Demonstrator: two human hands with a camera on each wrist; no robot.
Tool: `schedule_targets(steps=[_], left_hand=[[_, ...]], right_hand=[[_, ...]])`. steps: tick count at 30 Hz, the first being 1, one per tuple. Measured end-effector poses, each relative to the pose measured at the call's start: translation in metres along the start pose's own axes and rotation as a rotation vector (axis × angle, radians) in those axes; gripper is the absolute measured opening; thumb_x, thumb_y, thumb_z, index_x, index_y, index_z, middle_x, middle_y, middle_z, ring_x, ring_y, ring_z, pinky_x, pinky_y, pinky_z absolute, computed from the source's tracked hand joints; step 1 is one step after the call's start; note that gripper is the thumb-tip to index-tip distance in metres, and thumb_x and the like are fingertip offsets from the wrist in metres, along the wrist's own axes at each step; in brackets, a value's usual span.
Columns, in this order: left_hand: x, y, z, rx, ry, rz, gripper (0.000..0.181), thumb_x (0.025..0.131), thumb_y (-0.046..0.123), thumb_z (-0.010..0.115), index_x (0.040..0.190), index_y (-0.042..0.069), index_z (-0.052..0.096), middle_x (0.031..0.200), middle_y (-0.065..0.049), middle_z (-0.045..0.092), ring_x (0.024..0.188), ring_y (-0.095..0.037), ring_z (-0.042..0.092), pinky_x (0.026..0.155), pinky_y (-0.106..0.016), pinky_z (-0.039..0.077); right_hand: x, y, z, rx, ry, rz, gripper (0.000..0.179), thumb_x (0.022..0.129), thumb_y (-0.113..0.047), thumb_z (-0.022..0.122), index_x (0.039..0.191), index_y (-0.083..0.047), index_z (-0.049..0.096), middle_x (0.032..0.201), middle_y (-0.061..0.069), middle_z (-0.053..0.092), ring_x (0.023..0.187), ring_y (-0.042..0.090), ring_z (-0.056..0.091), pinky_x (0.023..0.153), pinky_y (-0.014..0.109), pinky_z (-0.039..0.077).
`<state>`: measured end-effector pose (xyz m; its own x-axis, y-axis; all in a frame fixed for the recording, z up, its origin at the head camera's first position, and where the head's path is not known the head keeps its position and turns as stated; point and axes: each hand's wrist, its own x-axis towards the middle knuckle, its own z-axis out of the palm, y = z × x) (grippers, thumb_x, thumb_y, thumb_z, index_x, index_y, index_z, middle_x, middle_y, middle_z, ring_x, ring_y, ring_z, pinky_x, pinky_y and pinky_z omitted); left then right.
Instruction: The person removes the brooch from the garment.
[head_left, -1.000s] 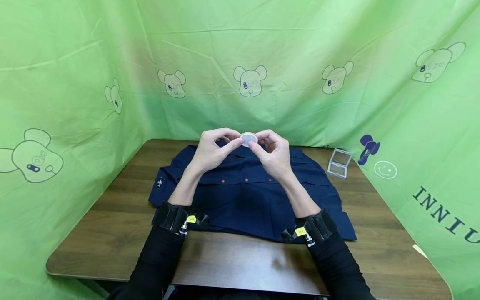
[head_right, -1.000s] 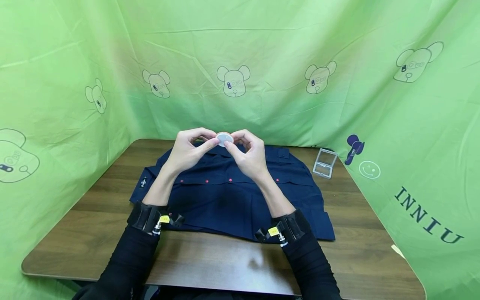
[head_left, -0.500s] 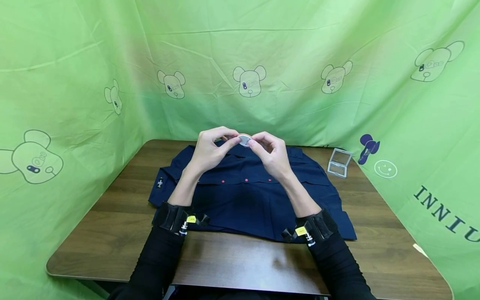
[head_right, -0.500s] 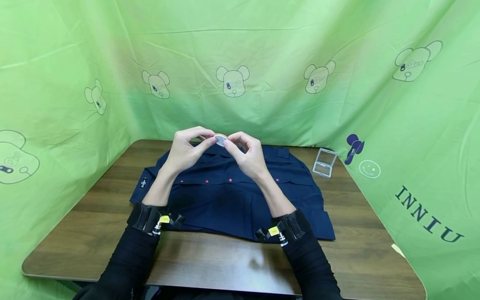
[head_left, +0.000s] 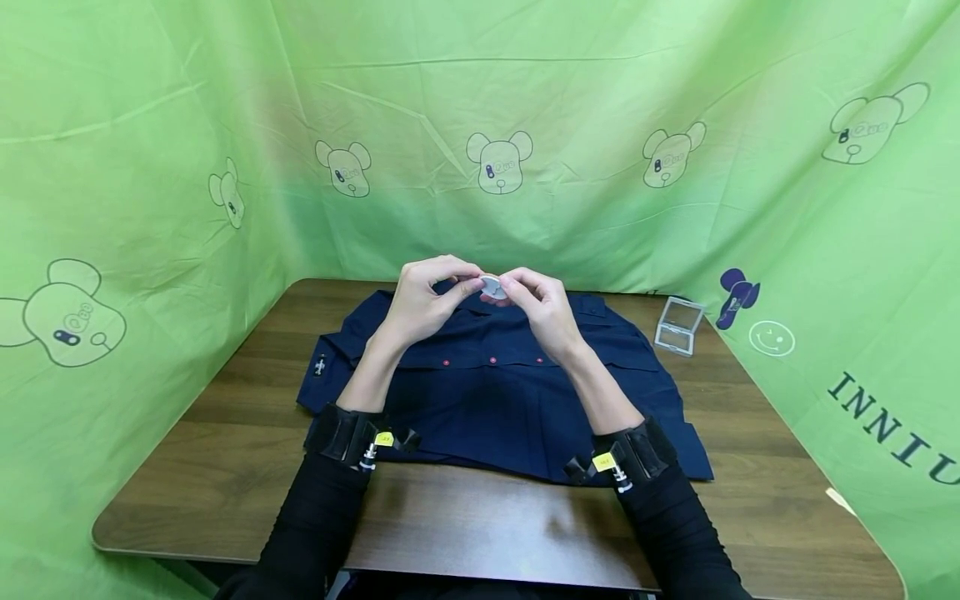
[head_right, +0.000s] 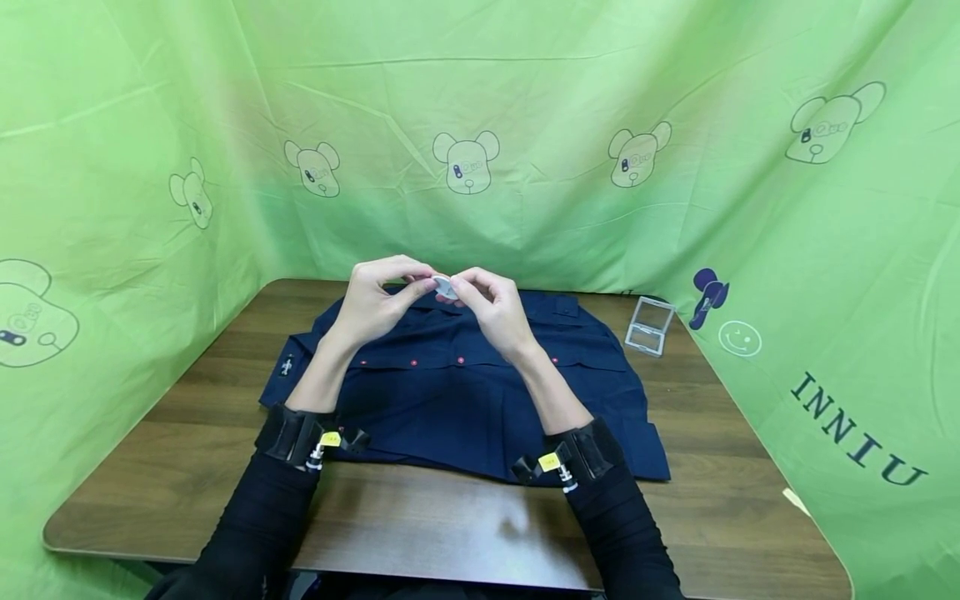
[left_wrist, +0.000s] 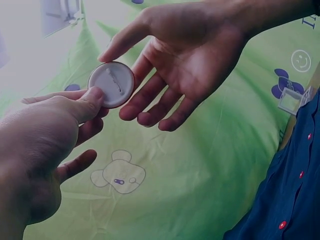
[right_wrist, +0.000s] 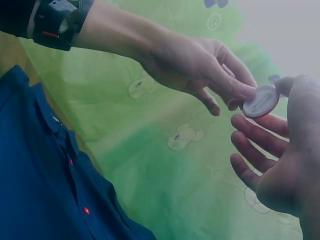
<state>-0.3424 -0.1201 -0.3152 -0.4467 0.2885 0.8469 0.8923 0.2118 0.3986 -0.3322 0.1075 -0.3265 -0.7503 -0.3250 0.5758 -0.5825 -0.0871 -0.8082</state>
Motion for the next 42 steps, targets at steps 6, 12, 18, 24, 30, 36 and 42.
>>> schedule_targets(steps=[6,12,18,24,30,36,42], left_hand=[[0.0004,0.001,0.0004,-0.006,-0.001,0.007,0.01,0.098,0.001,0.086,0.107,0.005,0.089,0.102,-0.012,0.087,0.09,-0.023,0.079,0.085,-0.021,0.057],[-0.0005,-0.0002,0.0,0.009,-0.008,0.011,0.01,0.098,0.002,0.086,0.107,0.005,0.09,0.102,-0.011,0.087,0.089,-0.021,0.078,0.084,-0.021,0.057],[-0.0006,0.0,0.0002,0.008,-0.013,0.003,0.011,0.098,0.002,0.086,0.108,0.006,0.09,0.103,-0.01,0.088,0.091,-0.022,0.079,0.084,-0.021,0.057],[-0.0006,0.0014,0.0001,0.002,-0.018,-0.016,0.012,0.099,0.003,0.086,0.11,0.006,0.09,0.105,-0.01,0.088,0.095,-0.023,0.082,0.086,-0.021,0.059],[-0.0004,0.002,-0.0009,0.023,-0.025,-0.04,0.014,0.099,0.004,0.086,0.112,0.007,0.089,0.107,-0.01,0.088,0.099,-0.022,0.082,0.087,-0.023,0.06],[-0.001,0.0025,-0.002,0.036,-0.039,-0.066,0.016,0.099,0.007,0.088,0.115,0.008,0.089,0.109,-0.009,0.087,0.097,-0.018,0.08,0.088,-0.027,0.061],[-0.002,0.002,-0.0024,0.037,-0.05,-0.09,0.018,0.1,0.009,0.088,0.117,0.008,0.088,0.11,-0.008,0.087,0.097,-0.017,0.079,0.089,-0.029,0.06]], right_hand=[[-0.0003,0.001,-0.0011,0.021,-0.012,0.01,0.03,0.114,-0.017,0.059,0.117,0.007,0.076,0.104,-0.002,0.084,0.103,0.011,0.084,0.097,0.028,0.063],[-0.0003,0.0011,-0.0013,0.046,-0.019,0.015,0.03,0.114,-0.017,0.061,0.118,0.009,0.075,0.106,0.009,0.083,0.104,0.014,0.084,0.097,0.028,0.064],[-0.0006,0.0014,-0.0013,0.062,-0.022,0.011,0.03,0.113,-0.015,0.062,0.12,0.011,0.074,0.11,0.022,0.082,0.103,0.014,0.084,0.097,0.028,0.065],[-0.0003,0.0033,-0.0022,0.06,-0.022,0.012,0.029,0.112,-0.013,0.063,0.122,0.012,0.074,0.108,0.012,0.085,0.104,0.016,0.084,0.097,0.029,0.065],[-0.0003,0.0032,-0.0015,0.071,-0.016,0.008,0.029,0.112,-0.011,0.064,0.122,0.014,0.073,0.106,0.002,0.086,0.101,0.014,0.082,0.097,0.029,0.065],[-0.0009,0.0028,-0.0004,0.112,0.006,0.001,0.017,0.109,-0.007,0.065,0.116,0.004,0.076,0.1,-0.003,0.084,0.096,0.015,0.078,0.098,0.033,0.066],[-0.0007,0.0034,-0.0008,0.108,0.009,0.003,0.014,0.109,-0.005,0.066,0.116,0.001,0.077,0.101,-0.003,0.083,0.097,0.016,0.078,0.098,0.033,0.066]])
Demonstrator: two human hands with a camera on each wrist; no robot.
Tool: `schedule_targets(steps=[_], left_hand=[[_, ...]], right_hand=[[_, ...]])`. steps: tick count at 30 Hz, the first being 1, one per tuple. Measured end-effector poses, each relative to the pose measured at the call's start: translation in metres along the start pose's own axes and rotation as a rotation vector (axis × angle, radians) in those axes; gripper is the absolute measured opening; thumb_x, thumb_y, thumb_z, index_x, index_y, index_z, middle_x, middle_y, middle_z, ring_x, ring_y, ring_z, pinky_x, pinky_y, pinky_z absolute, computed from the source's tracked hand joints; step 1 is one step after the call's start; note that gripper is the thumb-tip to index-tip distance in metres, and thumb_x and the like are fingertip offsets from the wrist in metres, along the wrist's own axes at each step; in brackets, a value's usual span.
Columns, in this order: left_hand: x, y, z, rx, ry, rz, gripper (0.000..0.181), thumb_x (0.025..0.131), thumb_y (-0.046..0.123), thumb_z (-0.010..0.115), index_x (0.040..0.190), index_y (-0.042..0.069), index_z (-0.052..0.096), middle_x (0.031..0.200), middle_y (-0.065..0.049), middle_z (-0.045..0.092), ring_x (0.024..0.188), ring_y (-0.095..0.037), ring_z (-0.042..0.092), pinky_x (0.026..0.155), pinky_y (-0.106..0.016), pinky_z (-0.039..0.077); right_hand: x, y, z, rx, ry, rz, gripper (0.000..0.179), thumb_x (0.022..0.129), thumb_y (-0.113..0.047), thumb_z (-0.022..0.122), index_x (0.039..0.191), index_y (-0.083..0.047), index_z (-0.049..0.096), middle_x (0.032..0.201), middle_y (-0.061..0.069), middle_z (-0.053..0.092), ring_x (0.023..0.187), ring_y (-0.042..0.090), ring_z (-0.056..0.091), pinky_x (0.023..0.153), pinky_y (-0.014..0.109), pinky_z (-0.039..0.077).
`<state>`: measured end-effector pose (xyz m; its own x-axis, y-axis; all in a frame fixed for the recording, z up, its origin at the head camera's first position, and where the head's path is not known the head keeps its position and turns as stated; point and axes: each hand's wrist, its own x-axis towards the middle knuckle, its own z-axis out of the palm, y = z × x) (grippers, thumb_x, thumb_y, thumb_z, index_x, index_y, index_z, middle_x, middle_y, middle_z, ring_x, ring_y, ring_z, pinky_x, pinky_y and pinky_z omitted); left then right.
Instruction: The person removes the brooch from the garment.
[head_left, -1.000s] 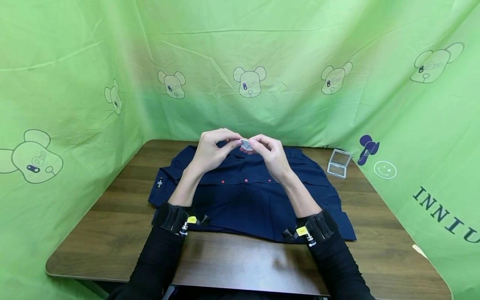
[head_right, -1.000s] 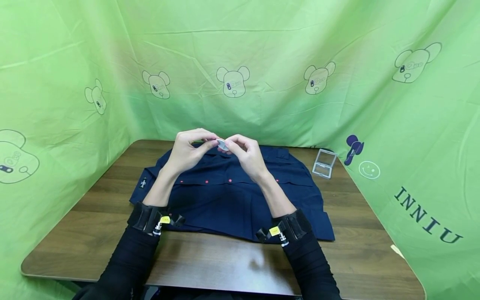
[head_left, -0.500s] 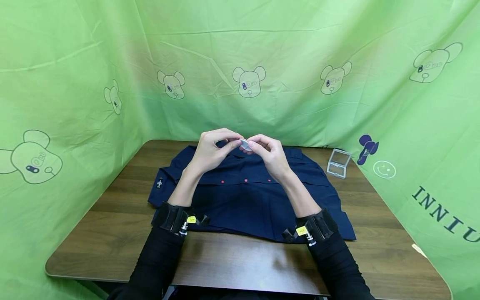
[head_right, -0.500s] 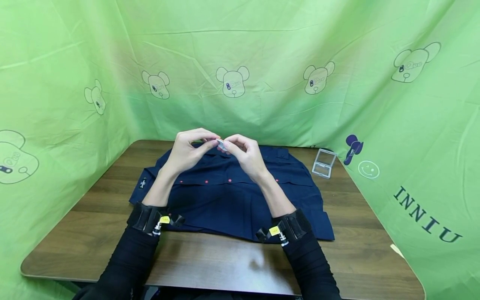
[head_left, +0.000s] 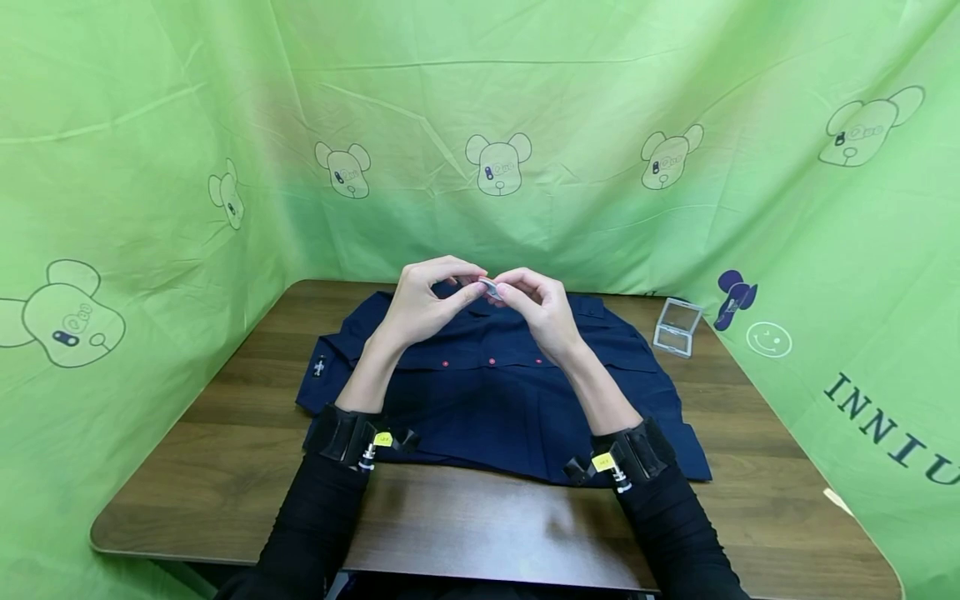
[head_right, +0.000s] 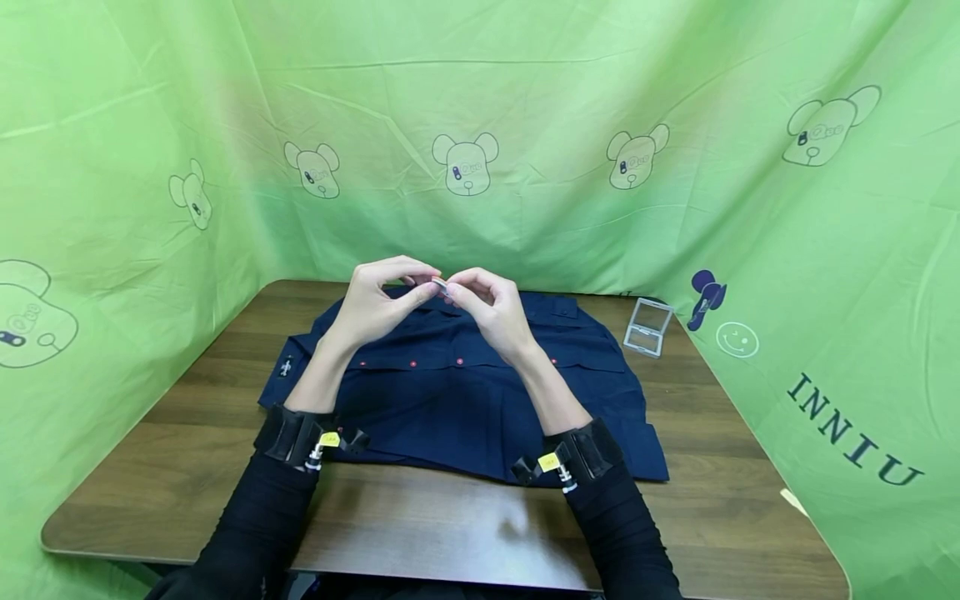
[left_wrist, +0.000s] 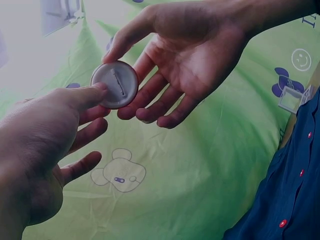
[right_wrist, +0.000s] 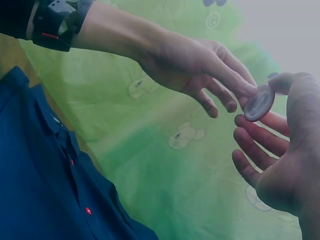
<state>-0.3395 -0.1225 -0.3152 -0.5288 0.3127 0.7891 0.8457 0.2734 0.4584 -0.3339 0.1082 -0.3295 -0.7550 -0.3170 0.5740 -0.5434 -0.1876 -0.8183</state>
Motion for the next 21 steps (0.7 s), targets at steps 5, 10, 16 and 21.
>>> schedule_targets(steps=[5,10,16,21], left_hand=[[-0.0008,-0.0005,0.0002,0.001,-0.002,-0.01,0.018,0.1,0.01,0.087,0.118,0.008,0.088,0.11,-0.008,0.087,0.096,-0.018,0.079,0.089,-0.029,0.06],[-0.0012,-0.0013,0.0003,0.007,-0.007,-0.014,0.018,0.101,0.01,0.086,0.118,0.009,0.088,0.11,-0.008,0.087,0.096,-0.017,0.078,0.09,-0.03,0.06],[-0.0019,-0.0013,0.0,0.016,-0.018,-0.012,0.018,0.102,0.01,0.085,0.119,0.009,0.088,0.111,-0.008,0.087,0.097,-0.018,0.079,0.09,-0.031,0.061],[-0.0025,-0.0014,0.0006,0.005,-0.026,-0.021,0.018,0.102,0.01,0.084,0.12,0.008,0.087,0.112,-0.009,0.087,0.097,-0.019,0.078,0.091,-0.032,0.061]], right_hand=[[-0.0005,-0.0004,0.0002,-0.029,0.002,0.005,0.018,0.109,-0.009,0.067,0.117,0.004,0.076,0.102,-0.005,0.083,0.099,0.02,0.079,0.099,0.034,0.066],[-0.0015,-0.0015,0.0006,-0.065,0.003,0.017,0.022,0.109,-0.011,0.068,0.119,0.006,0.076,0.103,-0.005,0.083,0.1,0.022,0.079,0.1,0.034,0.066],[-0.0019,0.0017,0.0005,-0.095,0.005,0.022,0.026,0.109,-0.013,0.068,0.121,0.009,0.075,0.103,-0.001,0.083,0.102,0.026,0.079,0.1,0.032,0.065],[-0.0022,0.0029,0.0008,-0.114,0.008,0.03,0.024,0.109,-0.012,0.069,0.121,0.008,0.076,0.103,0.006,0.083,0.102,0.029,0.079,0.097,0.029,0.064]])
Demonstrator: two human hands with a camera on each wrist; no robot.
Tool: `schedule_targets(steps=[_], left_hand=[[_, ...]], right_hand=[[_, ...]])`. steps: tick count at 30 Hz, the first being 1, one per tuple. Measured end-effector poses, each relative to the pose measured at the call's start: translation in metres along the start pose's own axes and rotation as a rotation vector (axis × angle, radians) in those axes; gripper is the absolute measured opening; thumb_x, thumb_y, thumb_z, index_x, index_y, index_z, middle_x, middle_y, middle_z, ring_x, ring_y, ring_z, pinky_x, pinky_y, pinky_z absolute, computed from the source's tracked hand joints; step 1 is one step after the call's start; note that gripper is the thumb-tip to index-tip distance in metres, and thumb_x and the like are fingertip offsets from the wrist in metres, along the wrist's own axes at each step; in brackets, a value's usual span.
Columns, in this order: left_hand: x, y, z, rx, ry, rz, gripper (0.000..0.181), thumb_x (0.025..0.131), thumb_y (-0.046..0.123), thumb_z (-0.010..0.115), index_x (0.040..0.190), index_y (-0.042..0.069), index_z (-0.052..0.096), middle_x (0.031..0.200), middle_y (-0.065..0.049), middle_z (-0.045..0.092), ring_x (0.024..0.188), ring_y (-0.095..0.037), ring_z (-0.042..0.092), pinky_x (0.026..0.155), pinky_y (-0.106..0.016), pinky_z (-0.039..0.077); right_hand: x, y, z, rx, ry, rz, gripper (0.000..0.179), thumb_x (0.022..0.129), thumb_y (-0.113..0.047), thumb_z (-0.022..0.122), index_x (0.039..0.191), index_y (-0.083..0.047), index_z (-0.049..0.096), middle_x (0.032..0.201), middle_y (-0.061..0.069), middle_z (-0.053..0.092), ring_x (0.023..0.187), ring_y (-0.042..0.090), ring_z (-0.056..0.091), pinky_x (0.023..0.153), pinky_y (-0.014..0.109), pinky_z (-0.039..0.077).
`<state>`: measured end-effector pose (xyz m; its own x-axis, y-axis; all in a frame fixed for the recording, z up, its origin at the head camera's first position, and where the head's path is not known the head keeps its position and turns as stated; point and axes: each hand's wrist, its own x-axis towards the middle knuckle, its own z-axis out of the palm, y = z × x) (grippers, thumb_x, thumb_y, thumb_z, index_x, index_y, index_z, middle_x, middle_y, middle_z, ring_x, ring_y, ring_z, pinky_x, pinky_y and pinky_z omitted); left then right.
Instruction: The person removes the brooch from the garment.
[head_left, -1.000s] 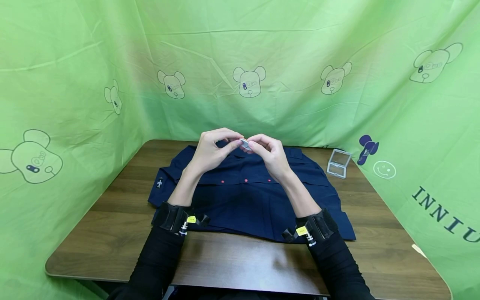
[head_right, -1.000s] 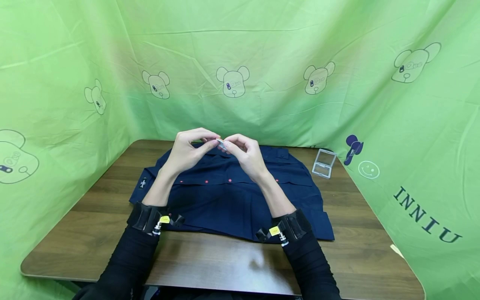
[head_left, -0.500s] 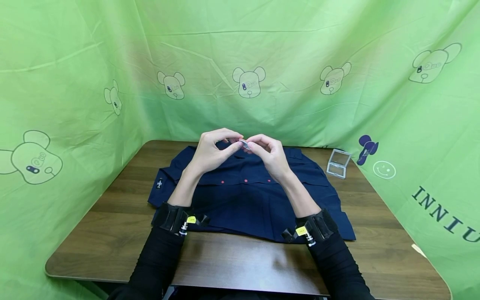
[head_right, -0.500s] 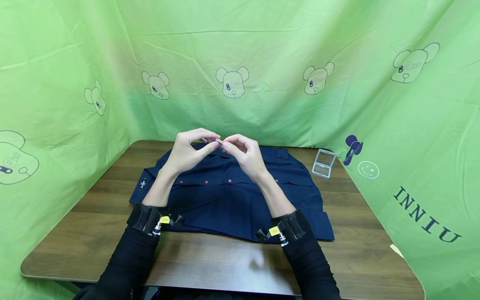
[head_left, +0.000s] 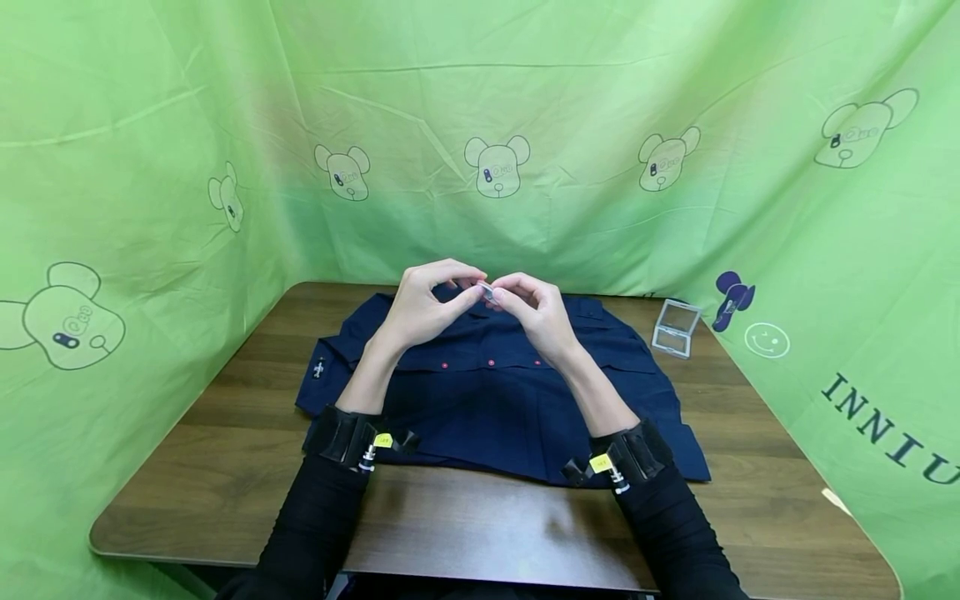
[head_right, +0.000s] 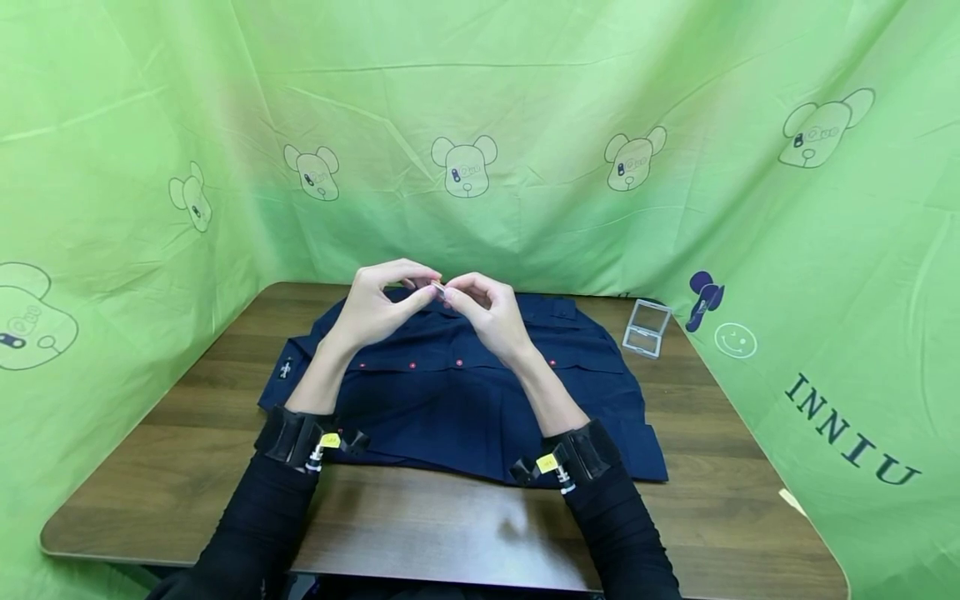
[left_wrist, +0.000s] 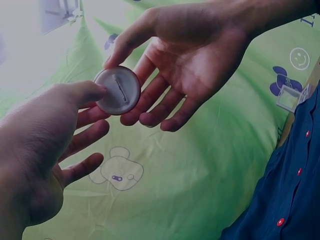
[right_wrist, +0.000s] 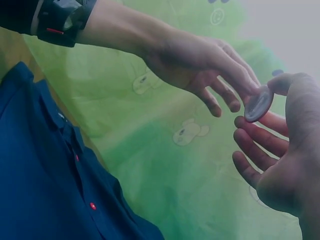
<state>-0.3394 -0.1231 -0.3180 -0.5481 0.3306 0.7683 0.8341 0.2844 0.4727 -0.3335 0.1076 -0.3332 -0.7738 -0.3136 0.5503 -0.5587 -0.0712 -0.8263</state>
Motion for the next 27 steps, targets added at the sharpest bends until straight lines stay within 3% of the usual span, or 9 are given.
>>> schedule_targets(steps=[5,12,16,20,25,27], left_hand=[[0.0,0.0,0.0,-0.015,-0.01,-0.011,0.019,0.102,0.01,0.083,0.121,0.007,0.087,0.114,-0.01,0.086,0.098,-0.019,0.078,0.092,-0.033,0.06],[0.0,0.0,-0.002,-0.026,-0.013,-0.008,0.022,0.102,0.009,0.082,0.123,0.009,0.086,0.117,-0.01,0.086,0.1,-0.022,0.078,0.092,-0.043,0.062],[0.001,-0.001,-0.002,-0.017,-0.011,-0.005,0.022,0.102,0.01,0.081,0.123,0.01,0.086,0.121,-0.01,0.085,0.101,-0.022,0.079,0.091,-0.05,0.063],[0.001,-0.002,-0.002,0.004,-0.013,-0.014,0.024,0.103,0.012,0.08,0.126,0.011,0.085,0.128,-0.009,0.083,0.105,-0.025,0.079,0.092,-0.044,0.062],[0.0,-0.004,-0.002,0.046,-0.03,-0.036,0.031,0.104,0.018,0.081,0.135,0.014,0.082,0.14,-0.008,0.08,0.122,-0.027,0.076,0.097,-0.044,0.061],[-0.001,-0.005,-0.001,0.065,-0.038,-0.043,0.035,0.104,0.019,0.081,0.138,0.014,0.081,0.144,-0.008,0.077,0.133,-0.027,0.073,0.105,-0.047,0.06]], right_hand=[[0.0,0.0,0.0,-0.001,0.001,0.008,0.024,0.109,-0.013,0.069,0.121,0.007,0.076,0.106,0.014,0.082,0.099,0.018,0.08,0.099,0.033,0.065],[0.0,0.0,-0.001,0.014,0.002,0.014,0.023,0.109,-0.01,0.069,0.124,0.007,0.075,0.107,-0.005,0.083,0.1,0.013,0.079,0.101,0.034,0.066],[0.001,0.001,-0.002,-0.006,0.011,0.002,0.025,0.108,-0.009,0.071,0.126,0.008,0.074,0.115,0.009,0.082,0.104,0.011,0.079,0.101,0.029,0.065],[0.002,0.003,-0.005,-0.08,0.029,-0.014,0.027,0.107,-0.01,0.074,0.129,0.005,0.076,0.124,0.024,0.079,0.108,0.011,0.079,0.098,0.025,0.063],[0.002,0.006,-0.01,-0.218,0.076,-0.011,0.029,0.105,-0.018,0.079,0.13,-0.003,0.079,0.12,0.023,0.082,0.101,0.023,0.078,0.09,0.028,0.061],[0.002,0.007,-0.011,-0.286,0.095,-0.014,0.029,0.105,-0.021,0.08,0.129,-0.006,0.08,0.117,0.02,0.083,0.099,0.025,0.077,0.09,0.033,0.06]])
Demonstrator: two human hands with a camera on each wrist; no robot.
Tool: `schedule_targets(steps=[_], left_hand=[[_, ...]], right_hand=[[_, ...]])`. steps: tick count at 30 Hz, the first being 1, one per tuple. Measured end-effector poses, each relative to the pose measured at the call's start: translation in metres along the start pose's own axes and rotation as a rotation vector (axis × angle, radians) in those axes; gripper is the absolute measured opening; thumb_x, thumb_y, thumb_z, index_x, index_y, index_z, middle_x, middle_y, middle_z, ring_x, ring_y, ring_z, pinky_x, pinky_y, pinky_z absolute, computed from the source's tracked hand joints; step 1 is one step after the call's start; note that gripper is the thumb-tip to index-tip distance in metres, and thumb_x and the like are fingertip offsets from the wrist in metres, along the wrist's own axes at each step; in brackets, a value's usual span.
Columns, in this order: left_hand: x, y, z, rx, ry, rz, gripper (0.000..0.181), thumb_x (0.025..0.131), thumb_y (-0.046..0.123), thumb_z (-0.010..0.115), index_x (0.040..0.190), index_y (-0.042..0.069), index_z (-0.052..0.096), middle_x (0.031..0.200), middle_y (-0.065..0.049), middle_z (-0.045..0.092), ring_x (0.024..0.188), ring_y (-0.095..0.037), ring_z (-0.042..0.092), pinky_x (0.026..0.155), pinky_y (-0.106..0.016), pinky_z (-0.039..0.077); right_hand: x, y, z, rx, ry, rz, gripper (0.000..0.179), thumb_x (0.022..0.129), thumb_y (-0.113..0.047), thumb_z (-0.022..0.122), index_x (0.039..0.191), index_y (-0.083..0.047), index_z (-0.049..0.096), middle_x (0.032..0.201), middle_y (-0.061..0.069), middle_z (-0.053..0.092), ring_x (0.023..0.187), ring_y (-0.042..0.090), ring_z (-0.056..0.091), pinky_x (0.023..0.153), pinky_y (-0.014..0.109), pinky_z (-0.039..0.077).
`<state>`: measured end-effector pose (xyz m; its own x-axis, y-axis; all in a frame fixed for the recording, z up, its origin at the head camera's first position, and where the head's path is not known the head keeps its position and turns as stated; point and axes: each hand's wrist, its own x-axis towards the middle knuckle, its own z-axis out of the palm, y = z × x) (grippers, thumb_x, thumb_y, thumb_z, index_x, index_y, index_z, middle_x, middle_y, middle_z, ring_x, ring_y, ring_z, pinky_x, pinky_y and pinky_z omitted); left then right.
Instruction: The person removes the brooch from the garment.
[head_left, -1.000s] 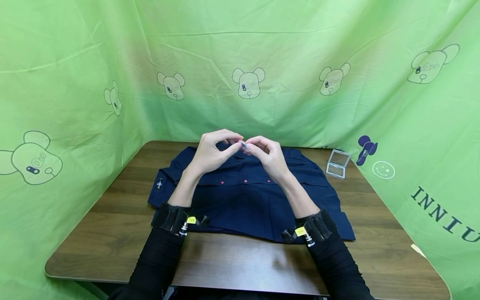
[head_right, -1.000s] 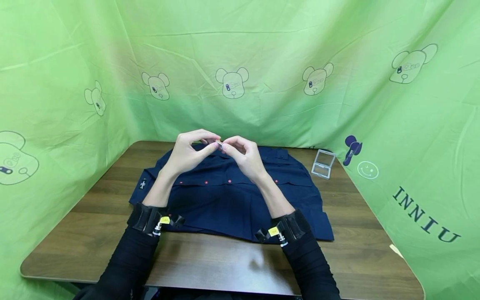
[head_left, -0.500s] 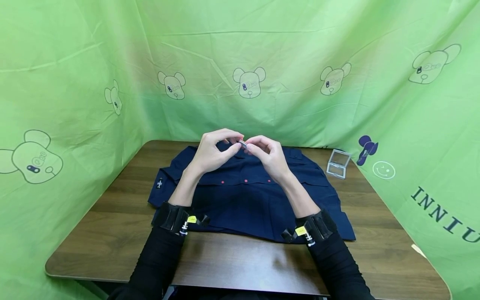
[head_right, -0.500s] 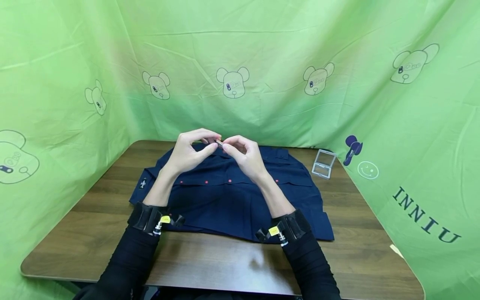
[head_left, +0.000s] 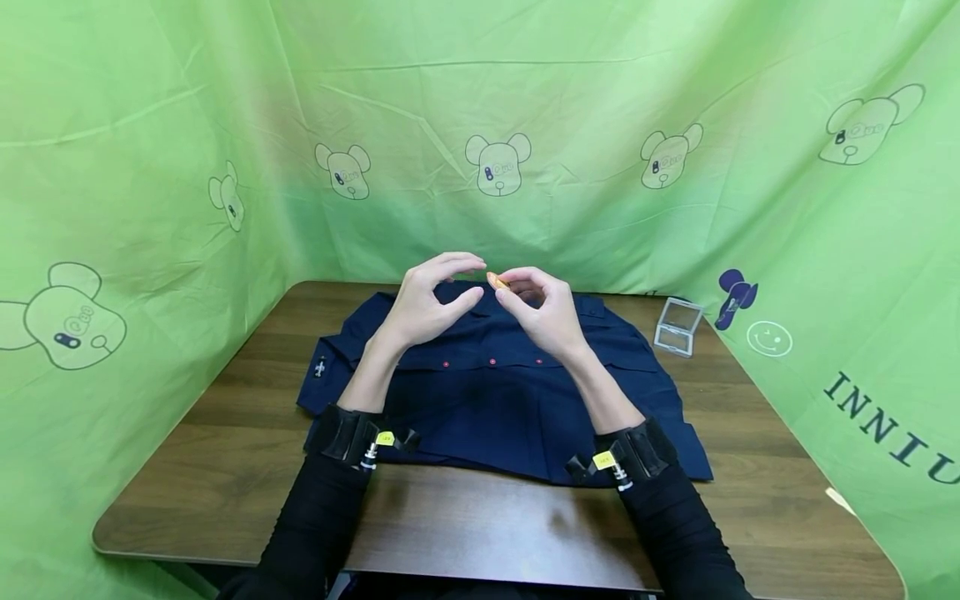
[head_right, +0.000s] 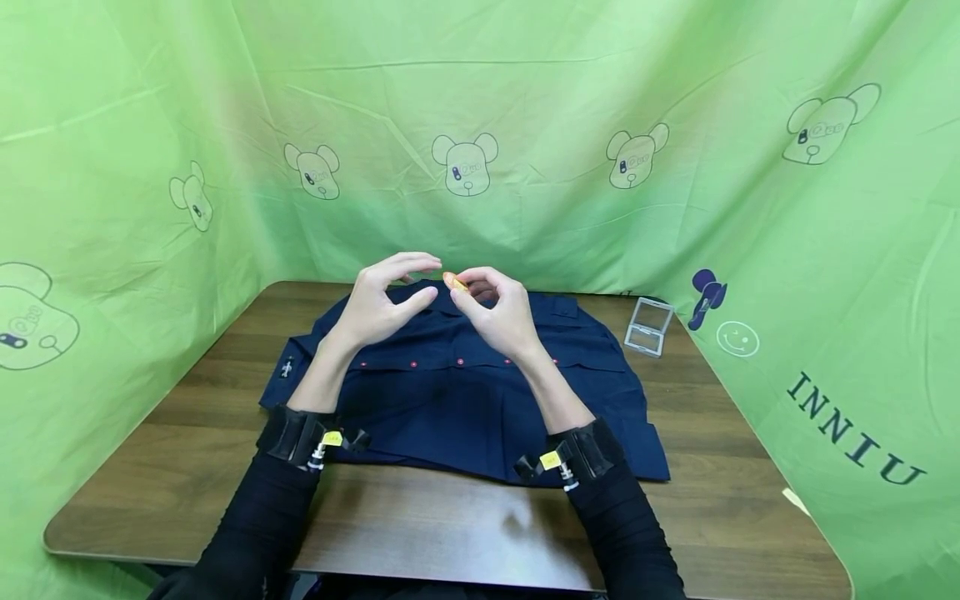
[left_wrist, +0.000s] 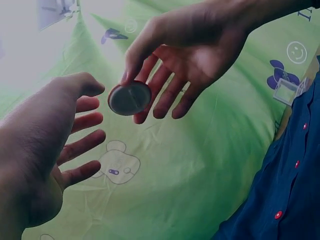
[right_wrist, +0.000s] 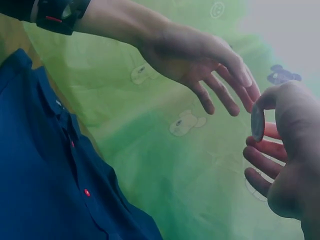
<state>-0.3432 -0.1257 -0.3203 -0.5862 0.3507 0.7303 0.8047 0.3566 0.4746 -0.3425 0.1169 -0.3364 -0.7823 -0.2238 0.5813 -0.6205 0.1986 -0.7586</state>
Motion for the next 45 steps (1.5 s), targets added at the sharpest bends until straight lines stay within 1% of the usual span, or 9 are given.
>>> schedule_targets(steps=[4,5,9,17,24,28,35,39,45], left_hand=[[0.0,-0.001,0.002,0.04,-0.015,-0.016,0.042,0.103,0.023,0.082,0.144,0.014,0.077,0.152,-0.009,0.073,0.149,-0.027,0.065,0.122,-0.052,0.053],[0.0,-0.001,0.002,0.05,-0.019,-0.02,0.044,0.103,0.023,0.082,0.145,0.013,0.076,0.154,-0.01,0.072,0.151,-0.028,0.063,0.125,-0.053,0.051],[0.0,-0.001,0.004,0.091,-0.039,-0.043,0.05,0.103,0.028,0.083,0.15,0.013,0.072,0.16,-0.011,0.067,0.156,-0.03,0.057,0.129,-0.056,0.046],[0.0,-0.006,0.011,0.152,-0.081,-0.052,0.06,0.104,0.033,0.083,0.158,0.014,0.066,0.168,-0.011,0.06,0.162,-0.032,0.051,0.132,-0.061,0.041],[-0.001,-0.009,0.018,0.192,-0.122,-0.057,0.066,0.104,0.036,0.082,0.162,0.014,0.062,0.171,-0.011,0.057,0.164,-0.033,0.048,0.134,-0.062,0.037],[-0.002,-0.011,0.023,0.213,-0.153,-0.057,0.068,0.104,0.037,0.083,0.163,0.014,0.06,0.172,-0.01,0.056,0.164,-0.033,0.048,0.134,-0.061,0.038],[-0.003,-0.012,0.037,0.254,-0.205,-0.038,0.072,0.103,0.041,0.083,0.165,0.015,0.058,0.173,-0.011,0.054,0.164,-0.033,0.049,0.134,-0.061,0.039],[-0.003,-0.01,0.047,0.276,-0.254,-0.051,0.076,0.103,0.045,0.082,0.168,0.016,0.055,0.176,-0.011,0.051,0.167,-0.034,0.045,0.134,-0.065,0.037],[-0.002,-0.006,0.063,0.297,-0.322,-0.068,0.079,0.104,0.05,0.08,0.17,0.019,0.051,0.178,-0.01,0.047,0.17,-0.037,0.039,0.134,-0.071,0.033]], right_hand=[[0.0,0.003,-0.002,-0.099,0.031,-0.018,0.03,0.103,-0.024,0.083,0.128,-0.008,0.081,0.114,0.017,0.084,0.102,0.025,0.076,0.096,0.044,0.061],[0.0,0.004,-0.002,-0.119,0.038,-0.02,0.03,0.102,-0.025,0.083,0.128,-0.009,0.081,0.114,0.016,0.083,0.102,0.026,0.076,0.097,0.045,0.061],[-0.002,0.007,-0.005,-0.183,0.056,-0.033,0.031,0.101,-0.024,0.084,0.128,-0.009,0.082,0.116,0.014,0.083,0.104,0.028,0.076,0.099,0.048,0.06],[-0.009,0.016,-0.013,-0.253,0.058,-0.049,0.032,0.101,-0.02,0.085,0.129,-0.005,0.081,0.117,0.019,0.082,0.104,0.039,0.077,0.102,0.06,0.061],[-0.015,0.025,-0.02,-0.299,0.055,-0.029,0.031,0.101,-0.02,0.085,0.128,-0.006,0.081,0.114,0.018,0.082,0.103,0.037,0.077,0.104,0.058,0.062],[-0.018,0.031,-0.026,-0.312,0.052,-0.018,0.031,0.1,-0.019,0.085,0.127,-0.005,0.081,0.112,0.019,0.082,0.103,0.037,0.078,0.105,0.059,0.063],[-0.025,0.042,-0.038,-0.351,0.066,0.015,0.031,0.1,-0.019,0.085,0.127,-0.005,0.081,0.112,0.019,0.082,0.105,0.037,0.078,0.105,0.059,0.062],[-0.028,0.047,-0.045,-0.396,0.071,0.031,0.031,0.101,-0.02,0.085,0.127,-0.005,0.081,0.114,0.018,0.083,0.106,0.037,0.077,0.105,0.06,0.062],[-0.032,0.052,-0.055,-0.427,0.063,0.039,0.031,0.103,-0.022,0.082,0.129,-0.005,0.081,0.121,0.02,0.082,0.108,0.042,0.077,0.104,0.063,0.061]])
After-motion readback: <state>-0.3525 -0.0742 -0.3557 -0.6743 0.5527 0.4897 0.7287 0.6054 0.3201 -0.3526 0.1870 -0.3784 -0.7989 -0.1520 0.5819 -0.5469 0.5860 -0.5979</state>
